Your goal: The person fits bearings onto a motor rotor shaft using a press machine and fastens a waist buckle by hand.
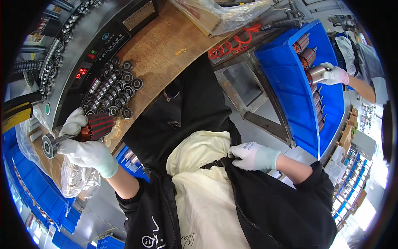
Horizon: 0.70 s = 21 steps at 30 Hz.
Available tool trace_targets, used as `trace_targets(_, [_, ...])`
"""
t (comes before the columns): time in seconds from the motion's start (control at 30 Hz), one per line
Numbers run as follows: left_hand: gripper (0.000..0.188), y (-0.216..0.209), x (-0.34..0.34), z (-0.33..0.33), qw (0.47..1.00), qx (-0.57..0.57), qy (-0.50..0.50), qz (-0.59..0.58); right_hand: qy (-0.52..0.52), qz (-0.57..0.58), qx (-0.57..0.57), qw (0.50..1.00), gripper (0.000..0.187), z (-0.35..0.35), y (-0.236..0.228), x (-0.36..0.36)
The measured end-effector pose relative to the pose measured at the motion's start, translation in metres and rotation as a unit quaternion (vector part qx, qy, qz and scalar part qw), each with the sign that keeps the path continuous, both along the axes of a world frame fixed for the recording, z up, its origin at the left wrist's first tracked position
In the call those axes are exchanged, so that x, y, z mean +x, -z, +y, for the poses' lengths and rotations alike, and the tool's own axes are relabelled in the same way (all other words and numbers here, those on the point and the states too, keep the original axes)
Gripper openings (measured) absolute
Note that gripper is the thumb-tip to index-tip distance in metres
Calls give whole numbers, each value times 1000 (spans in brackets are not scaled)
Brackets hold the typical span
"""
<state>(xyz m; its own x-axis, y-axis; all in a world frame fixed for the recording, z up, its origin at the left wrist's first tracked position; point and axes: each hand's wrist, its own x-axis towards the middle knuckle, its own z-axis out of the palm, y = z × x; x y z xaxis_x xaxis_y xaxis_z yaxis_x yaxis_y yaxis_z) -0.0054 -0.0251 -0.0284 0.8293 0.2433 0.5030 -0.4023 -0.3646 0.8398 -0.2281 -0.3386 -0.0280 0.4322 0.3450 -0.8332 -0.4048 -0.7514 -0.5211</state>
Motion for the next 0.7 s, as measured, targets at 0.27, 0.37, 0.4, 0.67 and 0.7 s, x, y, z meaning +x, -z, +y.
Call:
trace_targets(0.27, [65,-2,0,-2,1000,-23,-19,-7,-81,100,64,990,26,-1,14,35])
trace_targets(0.37, [66,-2,1,2,1000,-18,-14,-14,38,223,90,970,27,-7,30,27])
trace_targets(0.4, [66,-1,1,3,1000,-18,-15,-12,37,224,89,970,27,-7,33,29])
trace_targets(0.67, [70,1,0,3,999,-24,-18,-21,-73,128,65,987,27,-2,16,34])
trace_targets(0.7, [70,1,1,3,999,-24,-16,-21,-116,130,28,984,28,5,-1,45])
